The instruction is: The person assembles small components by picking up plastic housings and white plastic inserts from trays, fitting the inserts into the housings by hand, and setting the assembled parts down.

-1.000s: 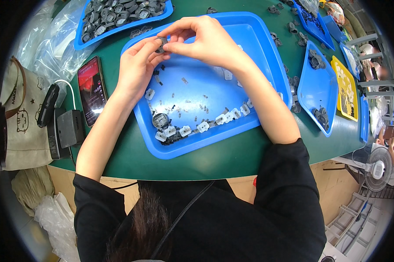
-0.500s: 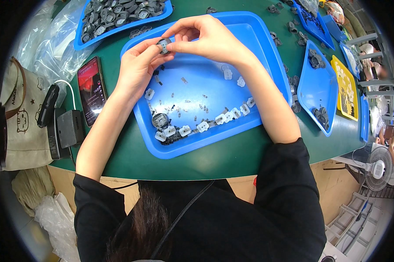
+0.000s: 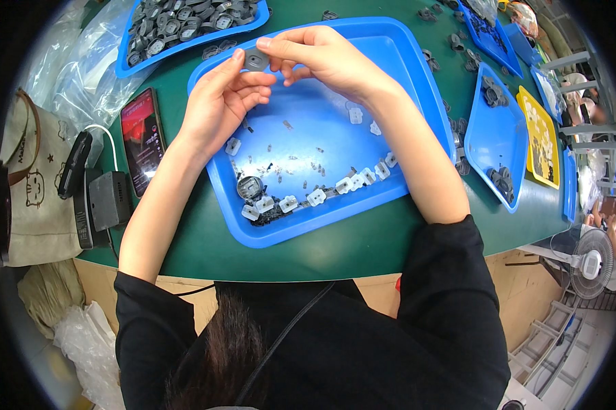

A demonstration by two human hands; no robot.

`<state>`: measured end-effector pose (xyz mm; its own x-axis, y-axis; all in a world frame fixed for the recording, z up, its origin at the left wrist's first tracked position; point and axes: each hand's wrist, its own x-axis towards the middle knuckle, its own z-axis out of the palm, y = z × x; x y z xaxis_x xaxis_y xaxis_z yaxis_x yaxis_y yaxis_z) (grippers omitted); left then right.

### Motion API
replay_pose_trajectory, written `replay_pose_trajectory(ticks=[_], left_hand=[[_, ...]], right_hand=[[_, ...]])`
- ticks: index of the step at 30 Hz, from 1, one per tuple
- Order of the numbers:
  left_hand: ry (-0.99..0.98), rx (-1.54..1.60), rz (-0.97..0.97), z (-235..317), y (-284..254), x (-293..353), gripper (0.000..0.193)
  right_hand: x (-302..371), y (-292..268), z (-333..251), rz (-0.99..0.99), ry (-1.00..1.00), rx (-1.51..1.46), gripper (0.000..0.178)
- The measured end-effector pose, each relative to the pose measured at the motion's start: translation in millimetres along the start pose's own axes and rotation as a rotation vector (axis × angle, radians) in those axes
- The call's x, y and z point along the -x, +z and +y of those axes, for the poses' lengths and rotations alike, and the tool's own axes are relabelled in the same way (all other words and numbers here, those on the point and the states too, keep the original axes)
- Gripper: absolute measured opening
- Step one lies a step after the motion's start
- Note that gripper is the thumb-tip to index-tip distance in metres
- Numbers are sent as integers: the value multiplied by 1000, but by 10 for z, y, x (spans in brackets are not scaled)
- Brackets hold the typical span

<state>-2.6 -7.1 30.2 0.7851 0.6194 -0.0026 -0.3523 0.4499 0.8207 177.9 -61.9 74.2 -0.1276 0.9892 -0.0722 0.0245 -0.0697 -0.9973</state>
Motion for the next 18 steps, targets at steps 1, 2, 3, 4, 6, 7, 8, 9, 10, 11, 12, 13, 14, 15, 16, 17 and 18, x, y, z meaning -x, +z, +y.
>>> replay_pose_trajectory(ticks=[1, 2, 3, 4, 6, 7, 8, 9, 10, 11, 12, 13, 14, 15, 16, 17, 18], left_hand=[[13, 26, 4, -6, -15, -5, 33], [26, 52, 9, -10, -25, -7, 33], [26, 52, 8, -9, -17, -10, 33], [28, 29, 9, -8, -3, -10, 34], [30, 6, 11, -12, 17, -18, 34], [32, -7, 11, -16, 27, -22, 34], [35, -20, 11, -21, 37, -26, 34], [38, -22, 9, -24, 37, -33, 34], [37, -38, 23, -31, 32, -44, 34], [37, -54, 37, -41, 30, -50, 34], [51, -57, 34, -40, 29, -64, 34], [45, -45, 54, -48, 29, -70, 34], [40, -31, 74, -50, 27, -72, 33], [47, -12, 76, -43, 22, -64, 33], [44, -9, 73, -49, 9, -84, 31], [44, 8, 83, -75, 16, -88, 31], [45, 25, 94, -91, 28, -97, 30]], right_hand=[[9, 26, 8, -1, 0, 0, 25], [34, 70, 17, 48, 5, 4, 23], [49, 87, 23, 99, 10, 9, 21], [44, 70, 32, 99, 10, 10, 21], [24, 10, 63, 19, 53, -10, 18], [9, -18, 90, 18, 51, -10, 18], [-7, -47, 127, -23, 51, -28, 17], [-17, -61, 157, -65, 50, -43, 16], [-16, -67, 190, -65, 46, -41, 16], [-15, -69, 219, -75, 67, -88, 16], [-43, -58, 174, -88, 82, -129, 15], [1, -12, 123, -9, 59, -83, 18], [4, 20, 89, -13, 48, -71, 18], [-12, 41, 93, 40, 52, -34, 21], [-42, 44, 88, 98, 50, 8, 23], [-70, 27, 112, 115, -2, 105, 25], [-85, 36, 79, 134, -3, 156, 24]])
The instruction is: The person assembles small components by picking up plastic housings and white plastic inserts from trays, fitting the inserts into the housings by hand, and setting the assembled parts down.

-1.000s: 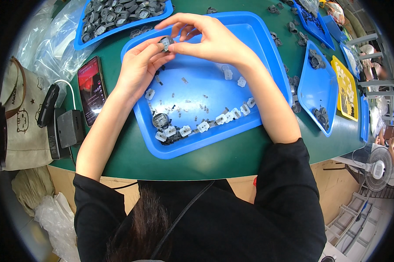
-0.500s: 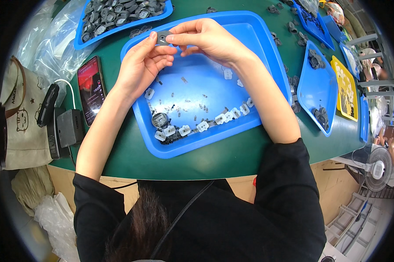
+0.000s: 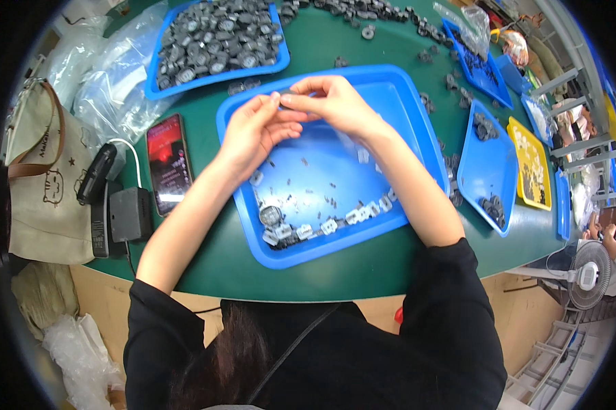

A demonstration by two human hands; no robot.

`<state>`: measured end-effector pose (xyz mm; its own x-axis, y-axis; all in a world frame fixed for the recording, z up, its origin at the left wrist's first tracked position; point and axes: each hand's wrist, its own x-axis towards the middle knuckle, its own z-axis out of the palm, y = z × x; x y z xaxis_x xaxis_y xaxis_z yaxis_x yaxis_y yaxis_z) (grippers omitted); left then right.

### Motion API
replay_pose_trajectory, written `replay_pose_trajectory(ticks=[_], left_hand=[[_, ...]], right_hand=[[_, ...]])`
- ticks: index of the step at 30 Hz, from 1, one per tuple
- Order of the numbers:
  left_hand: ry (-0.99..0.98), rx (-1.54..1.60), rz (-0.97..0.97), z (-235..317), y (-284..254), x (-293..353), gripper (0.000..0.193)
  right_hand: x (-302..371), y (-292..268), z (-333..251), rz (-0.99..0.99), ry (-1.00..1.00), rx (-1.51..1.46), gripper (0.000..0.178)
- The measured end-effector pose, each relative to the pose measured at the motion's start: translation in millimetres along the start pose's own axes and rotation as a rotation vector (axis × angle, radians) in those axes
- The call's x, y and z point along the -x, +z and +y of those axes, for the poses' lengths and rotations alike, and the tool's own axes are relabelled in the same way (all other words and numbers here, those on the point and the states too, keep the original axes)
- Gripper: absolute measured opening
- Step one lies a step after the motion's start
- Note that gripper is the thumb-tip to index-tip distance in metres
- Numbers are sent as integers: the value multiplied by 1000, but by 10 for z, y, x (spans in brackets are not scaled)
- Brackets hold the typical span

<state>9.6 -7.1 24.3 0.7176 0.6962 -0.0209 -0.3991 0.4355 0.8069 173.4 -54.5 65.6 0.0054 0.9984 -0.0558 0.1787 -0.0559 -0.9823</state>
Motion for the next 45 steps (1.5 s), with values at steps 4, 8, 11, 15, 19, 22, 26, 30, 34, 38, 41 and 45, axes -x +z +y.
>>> replay_pose_trajectory(ticks=[4, 8, 11, 15, 19, 22, 26, 30, 34, 38, 41, 45], left_hand=[[-34, 79, 60, 53, 20, 31, 37], [-92, 16, 54, 50, -39, 12, 44], [-100, -38, 102, 22, -41, 7, 42], [-119, -127, 97, -7, -1, 10, 43], [-74, -163, 89, -76, 16, 6, 41], [-110, -139, 69, -66, 151, 53, 35], [-68, -246, 120, -80, -18, 17, 38], [178, -668, 118, -139, -2, 4, 19], [319, -1148, 38, -34, 159, 128, 20], [521, -1382, -33, -88, 206, 164, 24], [585, -1466, -292, -89, 350, 258, 37], [536, -1587, -469, -154, 332, 326, 42]], right_hand=[[-210, -84, -210, 19, -169, 224, 21], [-930, -82, -576, 176, -355, 596, 30], [-1543, 149, -835, 354, -484, 690, 37], [-2348, 546, -1030, 464, -672, 762, 33], [-2833, 734, -1043, 513, -435, 820, 31], [-2828, 532, -1000, 722, -242, 841, 31], [-2227, 324, -758, 612, -440, 720, 32], [-891, -332, -481, 372, -424, 709, 30], [287, -1095, -89, 402, -276, 672, 28], [1026, -1465, 116, 522, -15, 590, 26], [1179, -1485, 257, 520, 26, 545, 25], [1049, -1198, 304, 547, -21, 590, 23]])
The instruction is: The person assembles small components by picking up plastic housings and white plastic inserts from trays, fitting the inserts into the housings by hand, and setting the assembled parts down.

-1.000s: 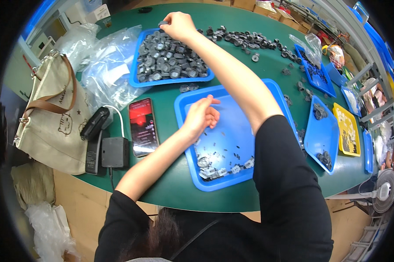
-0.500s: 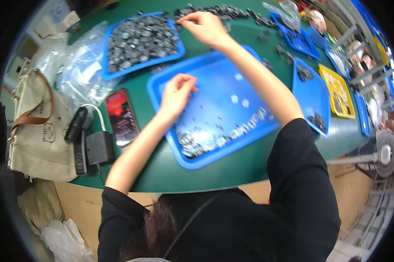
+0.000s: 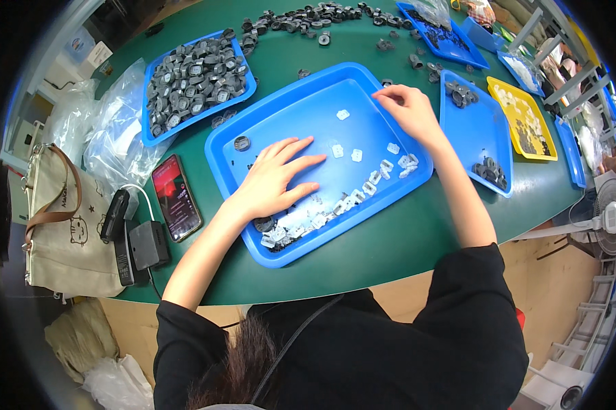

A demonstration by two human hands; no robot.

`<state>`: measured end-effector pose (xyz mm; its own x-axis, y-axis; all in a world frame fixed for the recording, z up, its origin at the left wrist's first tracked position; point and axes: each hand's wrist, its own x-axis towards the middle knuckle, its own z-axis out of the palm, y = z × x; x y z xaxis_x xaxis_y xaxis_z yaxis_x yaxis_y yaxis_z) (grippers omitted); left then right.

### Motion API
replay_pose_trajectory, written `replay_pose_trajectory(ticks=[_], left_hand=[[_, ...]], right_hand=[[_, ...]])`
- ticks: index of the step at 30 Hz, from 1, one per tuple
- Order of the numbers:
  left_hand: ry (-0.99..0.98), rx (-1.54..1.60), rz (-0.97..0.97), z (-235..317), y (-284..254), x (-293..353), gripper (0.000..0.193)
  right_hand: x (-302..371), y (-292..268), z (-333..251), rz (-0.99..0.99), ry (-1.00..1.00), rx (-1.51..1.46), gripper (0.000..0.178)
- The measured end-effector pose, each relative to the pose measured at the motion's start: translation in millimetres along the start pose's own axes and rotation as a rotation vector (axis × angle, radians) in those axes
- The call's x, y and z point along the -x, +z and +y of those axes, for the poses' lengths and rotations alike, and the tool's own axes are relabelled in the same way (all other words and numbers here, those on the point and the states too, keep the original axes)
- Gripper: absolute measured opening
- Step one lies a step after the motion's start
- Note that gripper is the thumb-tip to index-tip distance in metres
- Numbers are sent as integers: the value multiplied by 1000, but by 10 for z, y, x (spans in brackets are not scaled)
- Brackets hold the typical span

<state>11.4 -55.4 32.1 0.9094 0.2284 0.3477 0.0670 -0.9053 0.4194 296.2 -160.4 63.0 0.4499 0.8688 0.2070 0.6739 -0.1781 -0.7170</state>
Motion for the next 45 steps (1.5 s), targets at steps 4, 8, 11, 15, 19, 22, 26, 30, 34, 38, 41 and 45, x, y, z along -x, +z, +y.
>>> replay_pose_trajectory(ticks=[4, 8, 11, 15, 19, 22, 26, 30, 34, 38, 41, 45], left_hand=[[25, -41, -46, -6, -61, 1, 34], [25, -50, -21, -18, -94, -36, 25], [11, -33, -43, 20, -117, -97, 26], [-93, 9, -103, 67, -176, -234, 34], [34, -44, -105, 190, -123, -455, 48], [99, -50, -201, 202, 21, -583, 50], [160, -131, -95, 140, -119, -790, 36], [18, -460, 245, -455, -689, -1082, 25], [-239, -649, -59, -831, -772, -871, 18], [-146, -611, 23, -891, -703, -741, 14], [-176, -575, 11, -887, -718, -772, 13], [-229, -512, 44, -833, -743, -737, 13]], right_hand=[[48, 108, -122, 35, -113, 154, 17], [61, 143, -49, 52, -167, 230, 17], [68, 157, -30, 102, -150, 170, 18], [55, 79, -34, 17, -179, 241, 19], [63, 2, -54, -62, -235, 234, 18], [77, 29, -21, -20, -262, 218, 17], [110, 79, 23, 64, -257, 124, 15], [133, 108, -1, 162, -239, 75, 11], [123, 97, -38, 170, -204, 54, 11], [111, 86, -66, 172, -174, 55, 11], [111, 92, -76, 179, -191, 72, 11], [108, 99, -44, 175, -194, 53, 11]])
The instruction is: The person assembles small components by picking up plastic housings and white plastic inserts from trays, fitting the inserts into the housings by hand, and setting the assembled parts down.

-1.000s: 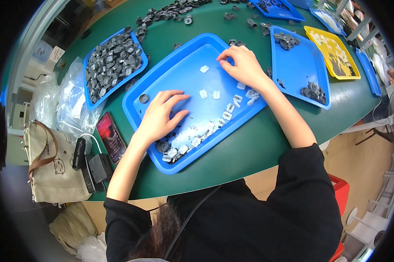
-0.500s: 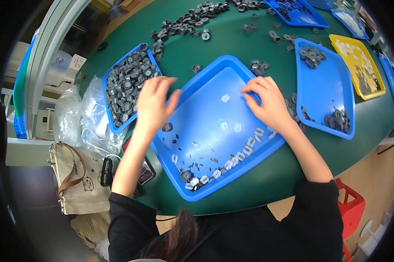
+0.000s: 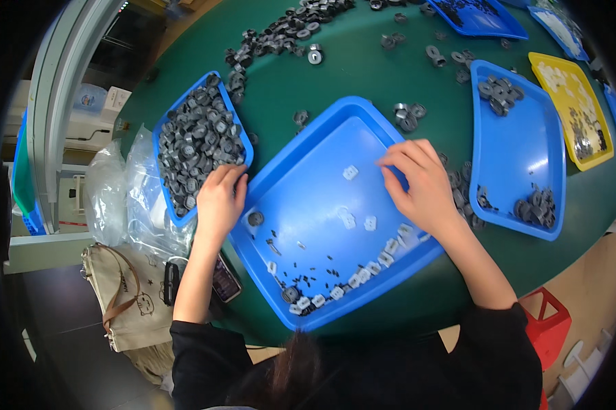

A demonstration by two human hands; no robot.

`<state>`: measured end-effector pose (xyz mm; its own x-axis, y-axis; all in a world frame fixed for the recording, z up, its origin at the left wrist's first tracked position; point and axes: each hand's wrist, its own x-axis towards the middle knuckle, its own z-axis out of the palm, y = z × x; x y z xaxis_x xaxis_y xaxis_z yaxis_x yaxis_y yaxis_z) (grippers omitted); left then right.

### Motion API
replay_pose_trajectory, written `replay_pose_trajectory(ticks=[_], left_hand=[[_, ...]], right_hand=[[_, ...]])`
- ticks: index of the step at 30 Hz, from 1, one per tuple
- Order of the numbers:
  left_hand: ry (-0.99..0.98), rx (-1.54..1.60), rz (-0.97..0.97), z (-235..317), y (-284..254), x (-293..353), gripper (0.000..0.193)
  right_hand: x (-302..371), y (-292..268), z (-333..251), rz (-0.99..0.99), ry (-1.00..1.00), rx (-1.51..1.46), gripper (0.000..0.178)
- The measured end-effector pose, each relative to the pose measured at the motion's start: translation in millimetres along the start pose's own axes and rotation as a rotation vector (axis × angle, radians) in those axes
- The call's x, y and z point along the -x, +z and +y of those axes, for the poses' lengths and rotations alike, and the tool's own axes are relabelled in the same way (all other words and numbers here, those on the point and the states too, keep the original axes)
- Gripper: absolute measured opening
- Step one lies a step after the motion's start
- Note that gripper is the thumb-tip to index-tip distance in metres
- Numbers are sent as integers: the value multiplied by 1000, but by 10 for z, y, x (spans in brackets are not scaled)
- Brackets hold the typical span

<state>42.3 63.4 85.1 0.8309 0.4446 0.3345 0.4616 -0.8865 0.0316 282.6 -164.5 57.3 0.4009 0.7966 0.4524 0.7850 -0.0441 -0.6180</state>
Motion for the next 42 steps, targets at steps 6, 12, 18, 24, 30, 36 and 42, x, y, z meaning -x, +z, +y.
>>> replay_pose_trajectory(ticks=[6, 12, 18, 24, 30, 36, 42], left_hand=[[-81, 88, -2, 131, -14, 208, 18], [66, 229, -23, 966, -120, 347, 22], [336, 467, -197, 1432, 272, 245, 40], [440, 383, -332, 1621, 187, 323, 44], [404, 403, -225, 1498, 45, 703, 40], [123, 565, 1, 969, 11, 859, 28], [-416, 1853, -276, 841, -20, 854, 42]], right_hand=[[22, 32, 113, 44, -64, -17, 10], [69, -61, 285, 138, 106, -293, 19], [53, -299, 243, -150, 212, -214, 23], [-189, -565, 783, -166, 60, 147, 39], [-647, -201, 1099, -390, -60, 165, 54], [-502, -410, 992, 9, -46, 742, 42], [-13, 13, -828, -320, -30, -481, 32]])
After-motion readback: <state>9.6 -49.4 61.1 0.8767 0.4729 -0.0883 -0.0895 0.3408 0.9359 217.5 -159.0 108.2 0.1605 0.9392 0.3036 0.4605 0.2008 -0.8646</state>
